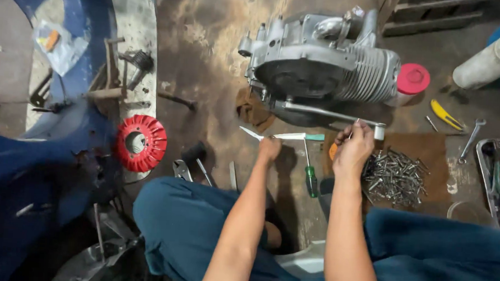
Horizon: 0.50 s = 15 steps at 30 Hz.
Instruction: The person sits on the floor and uses a screwdriver to tighten screws on a motorcycle engine. They repeatedly insert and turn the screwdriver into various screw holes on the engine casing.
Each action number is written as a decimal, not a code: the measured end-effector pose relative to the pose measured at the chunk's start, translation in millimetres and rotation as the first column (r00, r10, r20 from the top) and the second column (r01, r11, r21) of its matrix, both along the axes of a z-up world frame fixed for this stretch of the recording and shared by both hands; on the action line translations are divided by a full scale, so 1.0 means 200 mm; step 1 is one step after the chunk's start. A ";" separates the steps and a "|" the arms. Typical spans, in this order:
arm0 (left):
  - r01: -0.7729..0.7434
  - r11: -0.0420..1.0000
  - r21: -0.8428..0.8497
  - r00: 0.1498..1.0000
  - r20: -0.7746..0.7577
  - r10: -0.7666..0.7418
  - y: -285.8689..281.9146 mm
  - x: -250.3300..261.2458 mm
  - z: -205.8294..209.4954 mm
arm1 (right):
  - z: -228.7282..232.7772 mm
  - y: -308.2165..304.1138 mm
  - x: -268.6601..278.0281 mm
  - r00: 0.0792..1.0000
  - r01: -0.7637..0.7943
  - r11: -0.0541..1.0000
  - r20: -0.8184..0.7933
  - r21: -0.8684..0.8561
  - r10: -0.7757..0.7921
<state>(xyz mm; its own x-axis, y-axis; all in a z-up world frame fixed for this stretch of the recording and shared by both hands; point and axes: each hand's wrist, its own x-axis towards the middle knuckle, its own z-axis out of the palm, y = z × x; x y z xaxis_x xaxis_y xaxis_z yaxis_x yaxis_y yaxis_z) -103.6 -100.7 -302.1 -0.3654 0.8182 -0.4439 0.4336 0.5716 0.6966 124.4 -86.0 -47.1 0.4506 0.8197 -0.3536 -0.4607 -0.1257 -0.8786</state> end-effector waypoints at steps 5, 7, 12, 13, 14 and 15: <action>0.343 0.867 -0.362 0.864 -0.242 -0.443 -0.21 -0.05 -0.33 | -0.01 -0.02 -0.05 0.999 -0.026 0.999 0.021 -0.031 0.027; 0.480 0.751 -0.453 0.743 -0.245 -0.623 -0.24 -0.02 -0.41 | 0.02 -0.04 -0.08 0.999 -0.036 0.998 0.027 -0.047 0.037; 0.438 0.854 -0.281 0.641 -0.569 -0.515 -0.40 0.14 0.05 | 0.04 -0.07 -0.13 0.992 -0.073 0.996 0.101 -0.054 0.078; 0.440 0.853 -0.281 0.642 -0.566 -0.517 -0.40 0.15 0.08 | 0.03 -0.07 -0.13 0.992 -0.072 0.996 0.104 -0.056 0.077; 0.420 0.874 -0.244 0.660 -0.579 -0.479 -0.40 0.15 0.10 | 0.02 -0.06 -0.13 0.991 -0.074 0.996 0.106 -0.057 0.080; 0.399 0.892 -0.211 0.677 -0.588 -0.442 -0.43 0.17 0.12 | 0.01 -0.08 -0.13 0.991 -0.076 0.995 0.108 -0.062 0.082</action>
<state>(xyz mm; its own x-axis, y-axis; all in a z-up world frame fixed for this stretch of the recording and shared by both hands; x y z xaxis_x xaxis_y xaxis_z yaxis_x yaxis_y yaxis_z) -69.5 -185.7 -277.7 -0.1950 0.9324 -0.3042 0.9525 0.2540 0.1679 99.2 -102.1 -44.9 0.4238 0.8342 -0.3528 -0.3482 -0.2095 -0.9137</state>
